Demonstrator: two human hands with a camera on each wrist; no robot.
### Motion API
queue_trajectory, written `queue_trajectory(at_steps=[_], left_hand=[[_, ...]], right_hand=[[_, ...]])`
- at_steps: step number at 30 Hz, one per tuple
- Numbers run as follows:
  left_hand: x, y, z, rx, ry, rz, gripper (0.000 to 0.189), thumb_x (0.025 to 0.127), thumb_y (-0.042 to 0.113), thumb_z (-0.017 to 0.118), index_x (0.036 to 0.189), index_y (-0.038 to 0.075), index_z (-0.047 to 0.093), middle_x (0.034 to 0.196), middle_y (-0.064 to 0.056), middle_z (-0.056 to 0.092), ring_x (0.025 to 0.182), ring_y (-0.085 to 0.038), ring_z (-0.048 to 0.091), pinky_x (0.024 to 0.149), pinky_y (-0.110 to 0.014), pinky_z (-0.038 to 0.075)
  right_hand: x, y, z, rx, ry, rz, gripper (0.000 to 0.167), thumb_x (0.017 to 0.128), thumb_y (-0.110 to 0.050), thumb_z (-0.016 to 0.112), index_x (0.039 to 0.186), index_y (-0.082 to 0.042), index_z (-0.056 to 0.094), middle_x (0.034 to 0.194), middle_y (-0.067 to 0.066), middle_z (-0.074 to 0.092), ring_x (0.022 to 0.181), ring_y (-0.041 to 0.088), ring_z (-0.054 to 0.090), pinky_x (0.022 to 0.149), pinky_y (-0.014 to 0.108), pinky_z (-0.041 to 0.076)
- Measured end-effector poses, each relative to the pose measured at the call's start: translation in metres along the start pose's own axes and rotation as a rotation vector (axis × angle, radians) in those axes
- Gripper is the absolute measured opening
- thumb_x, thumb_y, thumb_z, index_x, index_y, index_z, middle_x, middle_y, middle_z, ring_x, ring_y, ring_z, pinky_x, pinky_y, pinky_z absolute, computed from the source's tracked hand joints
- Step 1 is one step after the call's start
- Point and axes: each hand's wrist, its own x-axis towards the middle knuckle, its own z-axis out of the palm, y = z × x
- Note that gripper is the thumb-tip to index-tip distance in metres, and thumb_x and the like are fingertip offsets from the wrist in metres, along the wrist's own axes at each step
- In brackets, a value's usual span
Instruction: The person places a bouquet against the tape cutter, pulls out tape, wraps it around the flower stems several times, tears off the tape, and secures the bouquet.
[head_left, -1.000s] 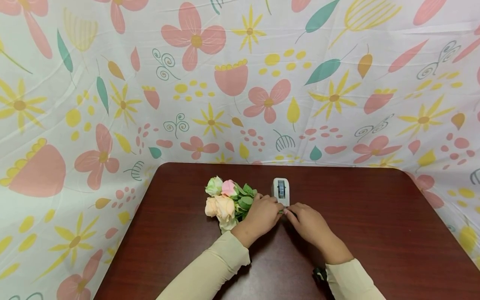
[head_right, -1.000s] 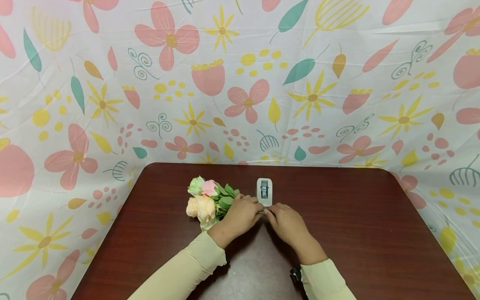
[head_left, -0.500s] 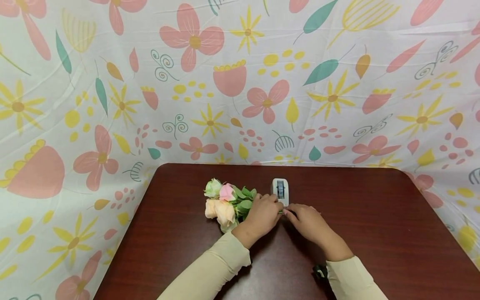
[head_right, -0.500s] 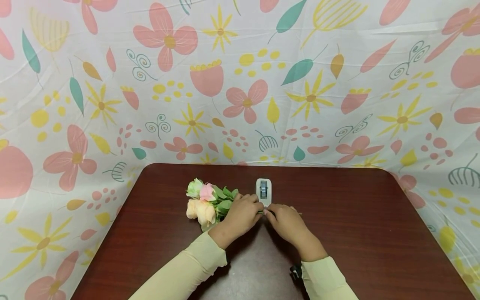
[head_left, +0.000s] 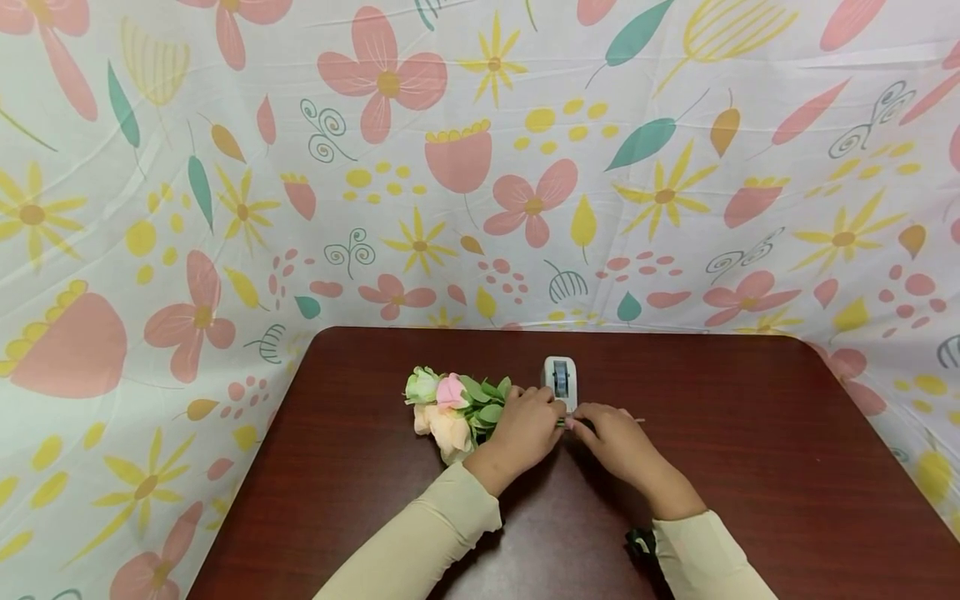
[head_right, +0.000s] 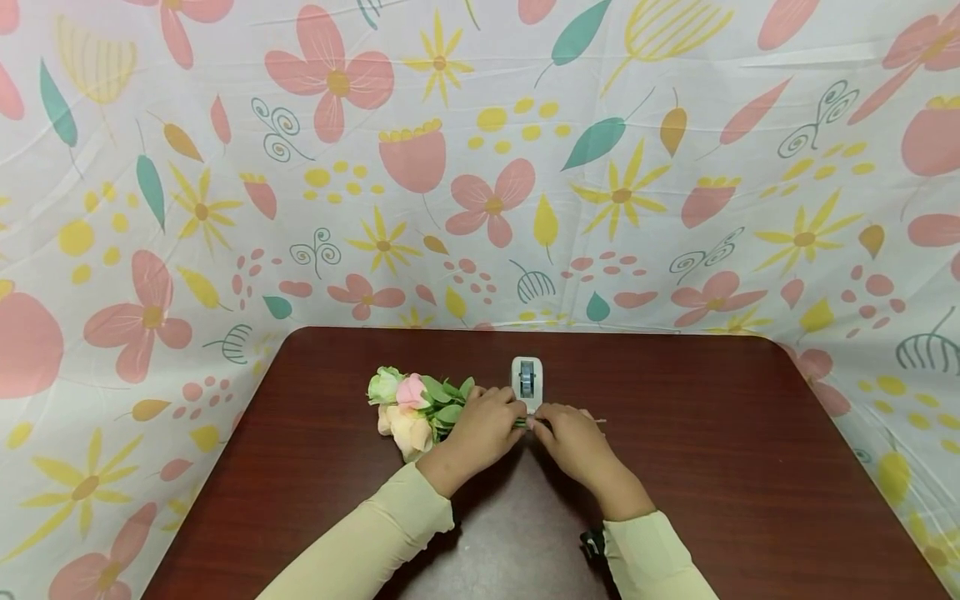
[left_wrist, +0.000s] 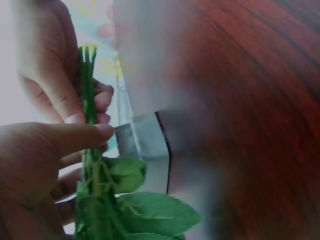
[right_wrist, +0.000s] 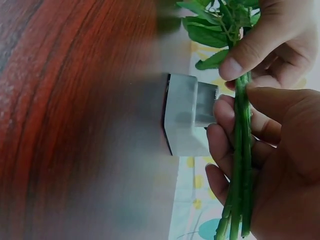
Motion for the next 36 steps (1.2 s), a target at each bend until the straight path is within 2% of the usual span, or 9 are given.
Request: queue_trajectory(at_steps=[9, 18, 22, 29, 36], left_hand=[[0.002, 0.003, -0.008, -0.003, -0.08, -0.059, 0.022, 0.095, 0.044, 0.067, 0.108, 0.027, 0.074, 0.103, 0.006, 0.068, 0.092, -0.017, 0.061, 0.08, -0.036, 0.04], [0.003, 0.003, -0.009, -0.053, -0.126, -0.081, 0.023, 0.1, 0.041, 0.061, 0.111, 0.028, 0.075, 0.104, 0.006, 0.07, 0.089, -0.015, 0.058, 0.077, -0.035, 0.036], [0.003, 0.003, -0.011, -0.058, -0.147, -0.082, 0.024, 0.101, 0.04, 0.058, 0.114, 0.028, 0.075, 0.105, 0.006, 0.07, 0.09, -0.016, 0.059, 0.082, -0.038, 0.039], [0.004, 0.002, -0.015, -0.068, -0.178, -0.076, 0.028, 0.103, 0.039, 0.054, 0.12, 0.027, 0.073, 0.112, 0.006, 0.072, 0.1, -0.016, 0.063, 0.1, -0.047, 0.043], [0.006, 0.001, -0.015, -0.066, -0.198, -0.076, 0.022, 0.102, 0.037, 0.058, 0.115, 0.028, 0.074, 0.103, 0.007, 0.075, 0.095, -0.017, 0.065, 0.099, -0.048, 0.042]], right_hand=[[0.0, 0.002, 0.003, 0.015, 0.006, 0.005, 0.007, 0.1, -0.024, 0.064, 0.097, -0.021, 0.069, 0.097, -0.003, 0.071, 0.093, 0.019, 0.068, 0.09, 0.052, 0.046], [0.001, 0.002, 0.003, 0.032, 0.033, -0.008, 0.005, 0.098, -0.023, 0.066, 0.096, -0.02, 0.069, 0.098, -0.003, 0.072, 0.095, 0.021, 0.069, 0.091, 0.054, 0.045], [0.002, 0.002, 0.004, 0.038, 0.045, -0.009, 0.005, 0.098, -0.023, 0.066, 0.097, -0.019, 0.069, 0.098, -0.002, 0.072, 0.097, 0.022, 0.069, 0.092, 0.054, 0.045], [0.002, 0.004, 0.006, 0.043, 0.094, -0.035, 0.011, 0.098, -0.026, 0.066, 0.097, -0.017, 0.07, 0.098, -0.002, 0.072, 0.098, 0.024, 0.069, 0.091, 0.053, 0.044], [0.002, 0.005, 0.009, 0.051, 0.136, -0.034, 0.006, 0.095, -0.021, 0.071, 0.099, -0.017, 0.071, 0.099, 0.0, 0.073, 0.1, 0.026, 0.069, 0.093, 0.054, 0.044]])
